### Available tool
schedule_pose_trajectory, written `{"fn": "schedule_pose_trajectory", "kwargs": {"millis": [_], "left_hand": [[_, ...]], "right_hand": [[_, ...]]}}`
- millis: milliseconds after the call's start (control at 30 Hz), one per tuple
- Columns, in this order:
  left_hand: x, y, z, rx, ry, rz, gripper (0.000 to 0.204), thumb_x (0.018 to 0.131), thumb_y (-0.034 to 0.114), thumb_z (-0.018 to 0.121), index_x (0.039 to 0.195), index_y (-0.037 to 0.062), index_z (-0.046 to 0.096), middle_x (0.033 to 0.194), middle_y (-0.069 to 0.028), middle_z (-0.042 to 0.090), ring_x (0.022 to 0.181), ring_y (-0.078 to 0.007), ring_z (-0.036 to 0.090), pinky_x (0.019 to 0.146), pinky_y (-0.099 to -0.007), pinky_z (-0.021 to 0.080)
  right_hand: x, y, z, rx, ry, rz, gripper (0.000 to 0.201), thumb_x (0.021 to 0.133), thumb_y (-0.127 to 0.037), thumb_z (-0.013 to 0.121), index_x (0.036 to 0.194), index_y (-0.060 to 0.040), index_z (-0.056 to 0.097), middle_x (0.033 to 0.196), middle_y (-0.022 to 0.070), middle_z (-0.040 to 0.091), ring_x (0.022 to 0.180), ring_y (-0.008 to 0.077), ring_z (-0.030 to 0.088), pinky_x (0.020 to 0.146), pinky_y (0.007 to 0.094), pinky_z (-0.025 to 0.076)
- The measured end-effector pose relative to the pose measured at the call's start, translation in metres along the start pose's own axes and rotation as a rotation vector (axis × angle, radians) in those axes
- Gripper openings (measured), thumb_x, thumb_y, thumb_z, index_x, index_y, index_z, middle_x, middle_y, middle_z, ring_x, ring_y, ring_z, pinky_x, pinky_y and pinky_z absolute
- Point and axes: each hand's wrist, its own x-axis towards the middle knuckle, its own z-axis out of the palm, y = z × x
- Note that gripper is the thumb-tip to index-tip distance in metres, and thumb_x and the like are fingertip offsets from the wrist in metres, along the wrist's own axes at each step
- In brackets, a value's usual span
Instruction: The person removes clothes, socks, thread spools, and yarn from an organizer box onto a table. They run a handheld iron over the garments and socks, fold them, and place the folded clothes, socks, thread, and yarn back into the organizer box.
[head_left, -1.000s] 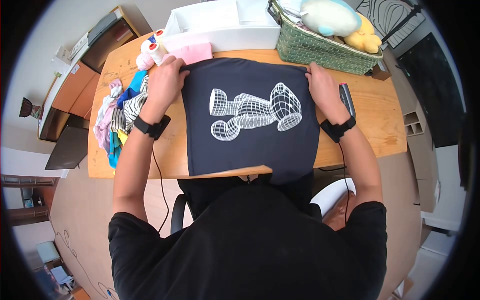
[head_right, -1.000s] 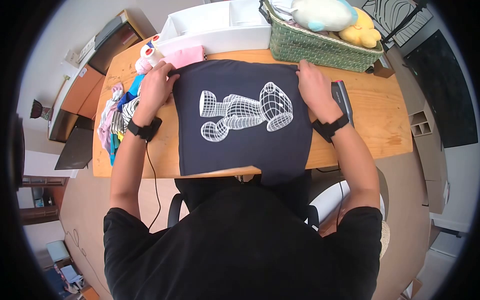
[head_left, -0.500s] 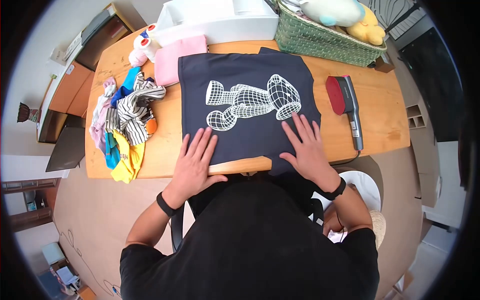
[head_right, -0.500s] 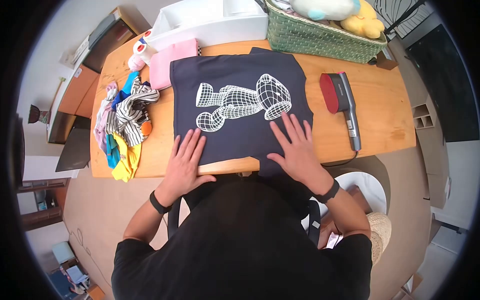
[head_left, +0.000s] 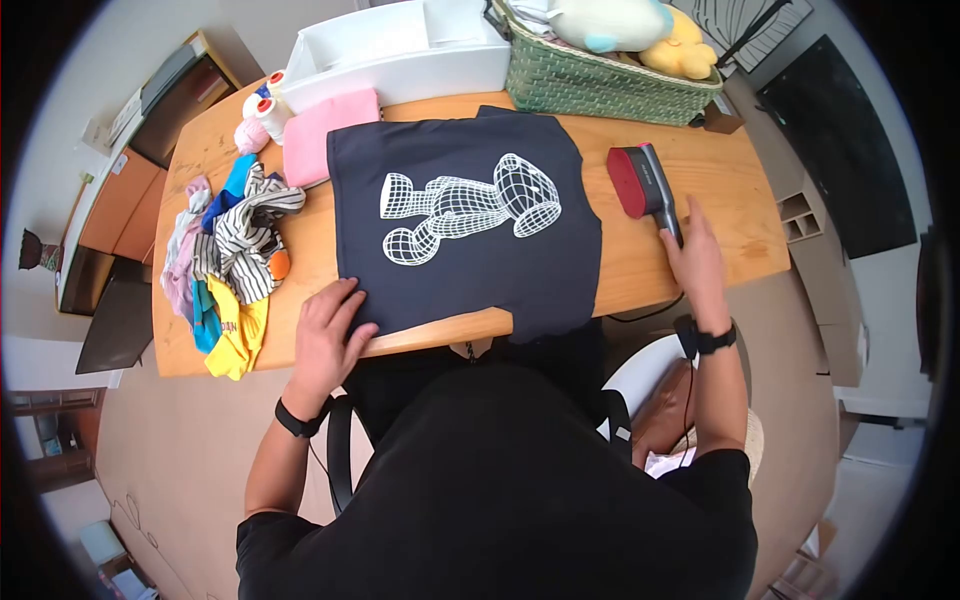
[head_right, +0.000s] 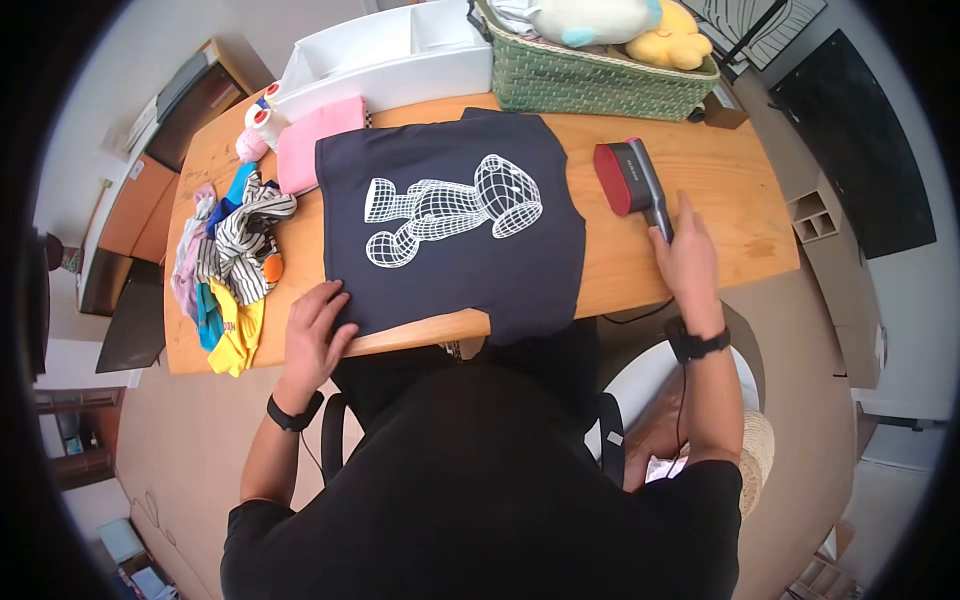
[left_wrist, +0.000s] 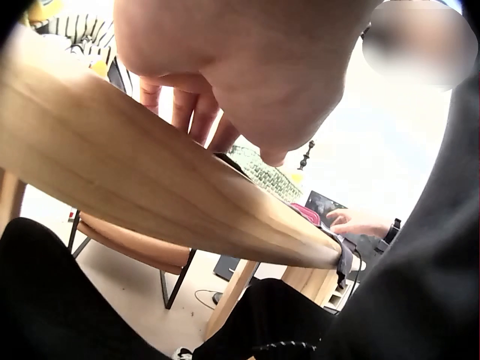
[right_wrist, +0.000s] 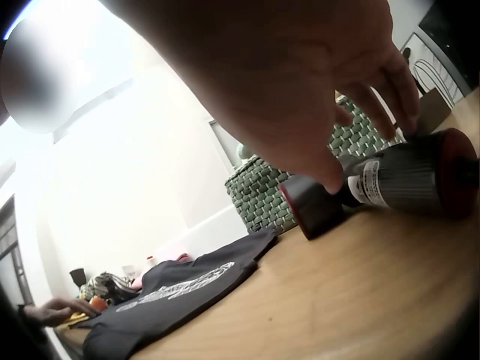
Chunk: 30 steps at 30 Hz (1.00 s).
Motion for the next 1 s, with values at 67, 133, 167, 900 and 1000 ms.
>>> {"fn": "schedule_pose_trajectory", "kwargs": {"millis": [67,133,167,900,1000], "left_hand": [[0.007,0.002,0.003,0.001,0.070,0.012,0.049,0.093,0.023,0.091,0.133,-0.0019,0.077,0.149,-0.0203,0.071,0.137,-0.0423,0.067,0.117,-0.0517,0.052],[0.006,-0.003,0.008,-0.020,0.115,-0.016,0.049,0.093,0.021,0.091,0.134,-0.0018,0.077,0.150,-0.0203,0.071,0.137,-0.0429,0.067,0.118,-0.0521,0.052],[0.005,-0.006,0.010,-0.054,0.126,-0.014,0.049,0.092,0.019,0.091,0.134,-0.0019,0.076,0.151,-0.0204,0.071,0.138,-0.0429,0.067,0.118,-0.0522,0.052],[-0.004,-0.009,0.017,-0.125,0.290,-0.099,0.033,0.090,0.000,0.086,0.121,-0.0044,0.078,0.140,-0.0204,0.077,0.130,-0.0405,0.074,0.112,-0.0472,0.061],[-0.003,-0.011,0.018,-0.100,0.304,-0.078,0.033,0.089,0.000,0.086,0.121,-0.0042,0.078,0.139,-0.0204,0.077,0.129,-0.0405,0.074,0.111,-0.0472,0.062]], "right_hand": [[0.023,0.019,0.005,0.103,-0.180,0.076,0.070,0.101,-0.019,0.083,0.162,0.0007,0.055,0.115,0.0306,0.079,0.094,0.0478,0.079,0.087,0.0518,0.064],[0.035,0.021,0.006,0.329,-0.379,0.134,0.074,0.101,-0.011,0.080,0.168,-0.0004,0.048,0.098,0.0205,0.077,0.076,0.0321,0.077,0.072,0.0427,0.063],[0.040,0.031,0.009,0.339,-0.385,0.117,0.074,0.101,-0.011,0.080,0.168,-0.0004,0.048,0.098,0.0205,0.077,0.076,0.0321,0.077,0.072,0.0427,0.063],[-0.064,-0.237,-0.001,0.902,-0.762,-0.481,0.080,0.109,-0.006,0.069,0.182,-0.0190,0.040,0.130,0.0237,0.073,0.100,0.0355,0.072,0.094,0.0434,0.057],[-0.062,-0.251,0.011,0.825,-0.768,-0.515,0.080,0.109,-0.010,0.071,0.182,-0.0212,0.041,0.110,0.0236,0.068,0.098,0.0414,0.071,0.091,0.0482,0.055]]}}
